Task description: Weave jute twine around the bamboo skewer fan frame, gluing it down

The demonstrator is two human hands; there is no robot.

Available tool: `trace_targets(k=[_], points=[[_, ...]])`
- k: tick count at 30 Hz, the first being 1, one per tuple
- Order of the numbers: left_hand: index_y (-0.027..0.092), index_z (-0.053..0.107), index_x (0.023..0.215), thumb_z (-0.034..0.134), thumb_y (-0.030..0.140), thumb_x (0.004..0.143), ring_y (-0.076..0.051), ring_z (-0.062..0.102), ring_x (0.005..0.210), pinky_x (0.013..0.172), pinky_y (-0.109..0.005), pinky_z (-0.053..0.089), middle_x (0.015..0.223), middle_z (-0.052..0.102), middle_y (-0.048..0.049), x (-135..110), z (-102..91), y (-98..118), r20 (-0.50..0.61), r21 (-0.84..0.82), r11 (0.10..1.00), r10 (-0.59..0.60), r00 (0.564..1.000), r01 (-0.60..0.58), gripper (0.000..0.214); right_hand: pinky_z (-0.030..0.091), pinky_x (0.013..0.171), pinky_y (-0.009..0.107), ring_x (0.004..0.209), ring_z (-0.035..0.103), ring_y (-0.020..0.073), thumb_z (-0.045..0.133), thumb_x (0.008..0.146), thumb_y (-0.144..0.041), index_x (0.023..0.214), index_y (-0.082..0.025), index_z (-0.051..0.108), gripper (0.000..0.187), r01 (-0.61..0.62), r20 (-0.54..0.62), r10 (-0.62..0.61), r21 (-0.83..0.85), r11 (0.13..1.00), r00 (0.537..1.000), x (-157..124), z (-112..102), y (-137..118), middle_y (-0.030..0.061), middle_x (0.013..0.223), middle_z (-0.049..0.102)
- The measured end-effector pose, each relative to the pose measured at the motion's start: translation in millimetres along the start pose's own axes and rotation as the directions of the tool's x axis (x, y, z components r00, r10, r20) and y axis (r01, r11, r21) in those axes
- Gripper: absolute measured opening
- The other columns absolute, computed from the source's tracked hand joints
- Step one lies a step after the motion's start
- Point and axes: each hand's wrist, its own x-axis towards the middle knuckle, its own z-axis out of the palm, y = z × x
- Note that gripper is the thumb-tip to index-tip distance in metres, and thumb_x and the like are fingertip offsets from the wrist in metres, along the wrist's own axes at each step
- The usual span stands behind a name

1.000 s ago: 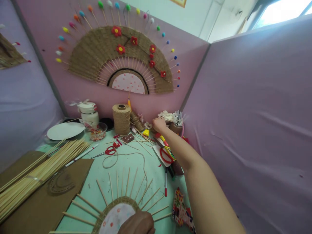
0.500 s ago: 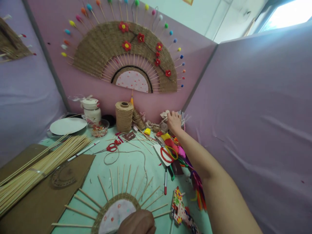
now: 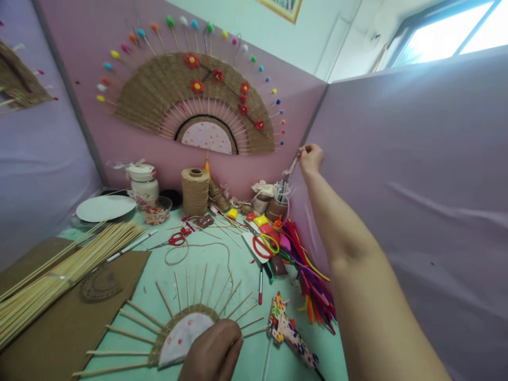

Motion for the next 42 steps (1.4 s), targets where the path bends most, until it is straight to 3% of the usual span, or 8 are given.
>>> trace_targets(k=[7, 13, 20, 25, 29, 31, 36, 42], points=[[0.020, 0.054, 0.088, 0.041, 0.014, 0.093, -0.014, 0.059, 0.064, 0.058, -0.023, 0.047, 0.071, 0.061, -0.0033, 6, -11.7, 6, 0.081, 0.001, 1.000, 0.015, 0.997, -0.015, 0.015, 0.052, 0.068, 0.024, 0.062, 0.059, 0.0057, 0.054, 0.086, -0.009, 0.080, -0.017, 0.054, 0.010, 0.070, -0.175, -0.025, 0.257, 0.964, 0.984, 29, -41, -68, -0.0050, 0.066, 0.055], [0.019, 0.055, 0.085, 0.043, 0.015, 0.093, -0.013, 0.059, 0.065, 0.060, -0.022, 0.047, 0.072, 0.062, -0.0023, 11, -18.1, 12, 0.077, 0.027, 1.000, -0.001, 0.997, -0.002, 0.015, 0.048, 0.063, 0.017, 0.062, 0.056, 0.0020, 0.057, 0.086, -0.008, 0.088, -0.014, 0.057, 0.006, 0.160, -0.090, -0.139, 0.304, 0.939, 0.986, 24, -63, -159, -0.0045, 0.070, 0.057], [0.018, 0.058, 0.076, 0.041, 0.022, 0.096, -0.014, 0.060, 0.072, 0.068, -0.026, 0.048, 0.073, 0.062, -0.0032, 23, -37.2, 4, -0.120, -0.011, 0.984, -0.180, 0.976, 0.180, 0.027, 0.044, 0.050, 0.017, 0.052, 0.053, 0.0044, 0.067, 0.081, -0.019, 0.079, -0.012, 0.066, 0.007, 0.160, 0.182, -0.229, 0.332, 0.930, 0.956, -76, -56, -220, -0.0038, 0.061, 0.058], [0.019, 0.059, 0.108, 0.053, 0.032, 0.091, -0.019, 0.061, 0.102, 0.089, -0.034, 0.049, 0.109, 0.065, -0.0090, 61, -82.9, 14, -0.394, -0.212, 0.910, -0.414, 0.821, 0.357, 0.023, 0.042, 0.044, 0.018, 0.049, 0.053, 0.0068, 0.076, 0.073, -0.033, 0.075, -0.015, 0.068, 0.020, -0.011, 0.482, -0.215, 0.423, 0.906, 0.850, -178, -58, -246, -0.0015, 0.059, 0.061], [0.018, 0.056, 0.115, 0.070, 0.036, 0.079, -0.020, 0.059, 0.112, 0.098, -0.036, 0.047, 0.122, 0.062, -0.0107, 92, -117.6, 28, -0.273, -0.450, 0.824, -0.493, 0.826, 0.343, 0.043, 0.043, 0.045, 0.021, 0.049, 0.053, 0.0089, 0.077, 0.069, -0.044, 0.073, -0.019, 0.071, 0.026, -0.272, 0.697, -0.139, 0.446, 0.853, 0.704, -258, -58, -254, -0.0007, 0.059, 0.064], [0.016, 0.059, 0.105, 0.076, 0.036, 0.071, -0.020, 0.064, 0.099, 0.088, -0.036, 0.052, 0.107, 0.067, -0.0091, 95, -127.8, 29, -0.085, -0.536, 0.729, -0.549, 0.832, 0.426, 0.043, 0.044, 0.048, 0.023, 0.053, 0.056, 0.0106, 0.077, 0.067, -0.046, 0.072, -0.020, 0.071, 0.027, -0.399, 0.755, -0.094, 0.442, 0.803, 0.648, -290, -54, -248, 0.0004, 0.061, 0.065], [0.013, 0.061, 0.084, 0.082, 0.036, 0.060, -0.012, 0.063, 0.064, 0.068, -0.031, 0.052, 0.074, 0.067, -0.0028, 68, -136.7, 15, 0.285, -0.570, 0.422, -0.704, 0.651, 0.705, 0.039, 0.041, 0.049, 0.021, 0.056, 0.055, 0.0093, 0.079, 0.063, -0.045, 0.072, -0.019, 0.071, 0.028, -0.675, 0.811, 0.136, 0.366, 0.641, 0.569, -348, -40, -213, -0.0006, 0.062, 0.062], [0.013, 0.069, 0.083, 0.077, 0.029, 0.062, -0.010, 0.055, 0.055, 0.059, -0.025, 0.044, 0.067, 0.066, -0.0004, 44, -139.9, -6, 0.322, -0.316, 0.534, -0.717, 0.618, 0.784, 0.028, 0.041, 0.051, 0.020, 0.058, 0.054, 0.0080, 0.083, 0.055, -0.042, 0.075, -0.018, 0.071, 0.033, -0.790, 0.806, 0.280, 0.332, 0.516, 0.522, -381, -40, -175, -0.0010, 0.067, 0.063]])
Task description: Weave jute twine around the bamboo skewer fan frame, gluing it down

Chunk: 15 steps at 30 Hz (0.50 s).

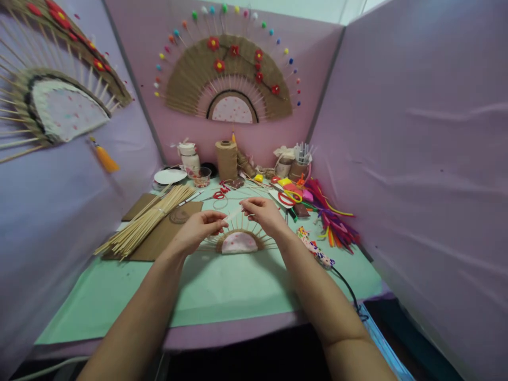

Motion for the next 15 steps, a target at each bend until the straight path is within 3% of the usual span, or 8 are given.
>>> trace_targets(k=[4, 7, 10, 15], points=[[0.014, 0.070, 0.079, 0.067, 0.025, 0.073, -0.014, 0.057, 0.062, 0.063, -0.027, 0.043, 0.071, 0.067, -0.0024, 11, -0.6, -14, -0.061, 0.370, 0.925, 0.117, 0.991, -0.086, 0.012, 0.045, 0.057, 0.022, 0.062, 0.060, 0.0113, 0.077, 0.061, -0.038, 0.078, -0.018, 0.069, 0.027, 0.040, -0.076, -0.048, -0.105, 0.994, 0.996, -4, -17, 21, -0.0006, 0.067, 0.065], [0.017, 0.070, 0.079, 0.062, 0.020, 0.079, -0.018, 0.061, 0.079, 0.073, -0.029, 0.044, 0.081, 0.067, -0.0048, 18, 5.7, -27, -0.045, 0.641, 0.747, 0.267, 0.963, -0.177, 0.009, 0.045, 0.059, 0.025, 0.064, 0.061, 0.0137, 0.069, 0.068, -0.033, 0.077, -0.018, 0.067, 0.017, 0.146, -0.080, -0.183, -0.343, 0.928, 0.980, -7, -30, 39, 0.0004, 0.068, 0.067], [0.018, 0.071, 0.081, 0.057, 0.015, 0.081, -0.021, 0.060, 0.091, 0.081, -0.030, 0.044, 0.091, 0.065, -0.0071, 21, 13.3, -37, 0.017, 0.803, 0.556, 0.337, 0.941, -0.213, 0.014, 0.044, 0.064, 0.026, 0.067, 0.060, 0.0146, 0.061, 0.074, -0.028, 0.076, -0.018, 0.067, 0.011, 0.228, -0.032, -0.300, -0.572, 0.788, 0.953, -12, -40, 56, 0.0010, 0.071, 0.068], [0.019, 0.070, 0.086, 0.051, 0.016, 0.084, -0.022, 0.060, 0.092, 0.076, -0.031, 0.043, 0.094, 0.065, -0.0073, 18, 18.8, -45, 0.054, 0.912, 0.378, 0.269, 0.962, -0.157, 0.019, 0.042, 0.074, 0.029, 0.078, 0.059, 0.0169, 0.056, 0.080, -0.016, 0.077, -0.019, 0.067, 0.012, 0.291, 0.107, -0.368, -0.820, 0.493, 0.924, -19, -44, 66, 0.0036, 0.081, 0.069]])
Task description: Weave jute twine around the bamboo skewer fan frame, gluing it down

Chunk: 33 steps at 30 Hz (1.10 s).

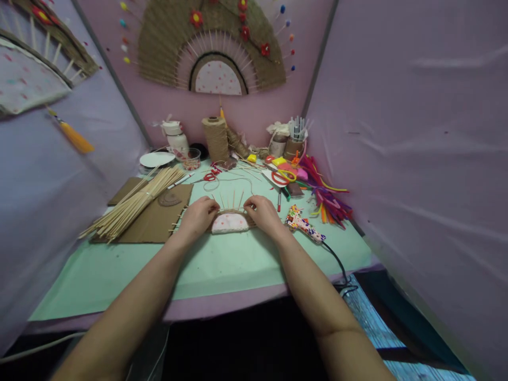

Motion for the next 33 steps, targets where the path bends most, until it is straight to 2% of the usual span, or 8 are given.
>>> trace_targets(k=[4, 9, 12, 18, 23, 29, 33], points=[[0.020, 0.069, 0.097, 0.051, 0.016, 0.084, -0.023, 0.060, 0.093, 0.072, -0.031, 0.041, 0.095, 0.066, -0.0070, -2, 3.7, -3, -0.002, 0.078, 0.997, 0.009, 1.000, -0.009, 0.022, 0.039, 0.077, 0.030, 0.086, 0.057, 0.0196, 0.057, 0.082, -0.012, 0.079, -0.019, 0.068, 0.013, 0.063, 0.086, -0.045, -0.223, 0.973, 0.995, -3, -1, -7, 0.0060, 0.084, 0.068], [0.020, 0.070, 0.083, 0.050, 0.017, 0.085, -0.022, 0.059, 0.091, 0.068, -0.030, 0.039, 0.091, 0.065, -0.0070, -1, 8.1, -8, 0.004, 0.092, 0.994, 0.056, 0.998, -0.057, 0.020, 0.035, 0.074, 0.029, 0.088, 0.056, 0.0200, 0.057, 0.085, -0.014, 0.081, -0.020, 0.070, 0.014, 0.053, 0.133, -0.008, -0.339, 0.939, 0.991, -7, -2, -12, 0.0058, 0.088, 0.068], [0.019, 0.071, 0.083, 0.048, 0.016, 0.086, -0.022, 0.058, 0.091, 0.070, -0.031, 0.040, 0.092, 0.066, -0.0073, -1, 10.3, -10, 0.000, 0.068, 0.994, 0.082, 0.997, -0.082, 0.024, 0.032, 0.073, 0.031, 0.091, 0.056, 0.0212, 0.057, 0.086, -0.015, 0.083, -0.020, 0.070, 0.014, 0.053, 0.120, -0.007, -0.389, 0.920, 0.993, -8, -2, -14, 0.0058, 0.091, 0.069], [0.018, 0.073, 0.087, 0.049, 0.013, 0.084, -0.022, 0.055, 0.094, 0.075, -0.032, 0.041, 0.096, 0.065, -0.0079, -2, 16.4, -11, -0.026, 0.065, 0.989, 0.135, 0.990, -0.134, 0.025, 0.030, 0.075, 0.032, 0.095, 0.054, 0.0219, 0.058, 0.088, -0.015, 0.087, -0.021, 0.071, 0.015, 0.102, 0.131, -0.046, -0.463, 0.880, 0.990, -11, -4, -13, 0.0063, 0.094, 0.068], [0.020, 0.072, 0.085, 0.048, 0.015, 0.085, -0.022, 0.052, 0.095, 0.078, -0.032, 0.041, 0.095, 0.063, -0.0072, -1, 19.4, -11, -0.032, 0.041, 0.984, 0.174, 0.984, -0.173, 0.024, 0.029, 0.076, 0.033, 0.096, 0.052, 0.0216, 0.055, 0.088, -0.010, 0.101, -0.022, 0.070, 0.024, 0.148, 0.142, -0.090, -0.478, 0.866, 0.986, -15, -7, -14, 0.0063, 0.096, 0.067], [0.019, 0.073, 0.087, 0.047, 0.016, 0.088, -0.023, 0.051, 0.095, 0.078, -0.033, 0.041, 0.096, 0.062, -0.0081, 6, 17.1, -4, -0.011, 0.074, 0.971, 0.229, 0.973, -0.228, 0.026, 0.028, 0.074, 0.033, 0.094, 0.050, 0.0216, 0.057, 0.090, -0.015, 0.088, -0.021, 0.072, 0.017, 0.185, 0.167, -0.116, -0.493, 0.850, 0.979, -23, -12, -16, 0.0070, 0.091, 0.065], [0.018, 0.073, 0.090, 0.050, 0.019, 0.088, -0.023, 0.051, 0.094, 0.078, -0.035, 0.040, 0.096, 0.062, -0.0098, 20, 14.1, 3, 0.011, 0.135, 0.942, 0.310, 0.951, -0.308, 0.023, 0.029, 0.075, 0.033, 0.089, 0.050, 0.0207, 0.058, 0.090, -0.016, 0.085, -0.022, 0.073, 0.017, 0.160, 0.121, -0.117, -0.460, 0.873, 0.986, -37, -15, -17, 0.0052, 0.086, 0.065]])
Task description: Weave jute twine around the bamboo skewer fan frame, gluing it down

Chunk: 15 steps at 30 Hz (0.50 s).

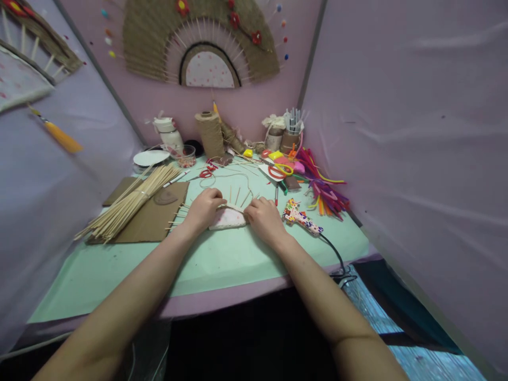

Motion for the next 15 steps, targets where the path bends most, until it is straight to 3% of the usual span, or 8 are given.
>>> trace_targets(k=[7, 15], points=[[0.018, 0.072, 0.086, 0.053, 0.017, 0.087, -0.023, 0.051, 0.096, 0.079, -0.035, 0.038, 0.098, 0.064, -0.0088, 25, -0.5, 5, 0.087, 0.026, 0.983, 0.177, 0.980, -0.180, 0.019, 0.035, 0.079, 0.032, 0.092, 0.050, 0.0219, 0.057, 0.088, -0.013, 0.090, -0.019, 0.072, 0.016, -0.091, -0.038, 0.093, 0.041, 0.995, 0.995, -24, 4, -14, 0.0066, 0.091, 0.065], [0.017, 0.071, 0.082, 0.049, 0.015, 0.086, -0.022, 0.051, 0.095, 0.082, -0.034, 0.040, 0.092, 0.063, -0.0072, 29, 15.8, 3, 0.054, -0.114, 0.983, 0.154, 0.987, -0.147, 0.022, 0.040, 0.080, 0.034, 0.089, 0.050, 0.0239, 0.053, 0.089, -0.013, 0.092, -0.018, 0.071, 0.019, -0.112, -0.074, 0.118, 0.080, 0.990, 0.990, -32, 10, -19, 0.0092, 0.089, 0.063]])
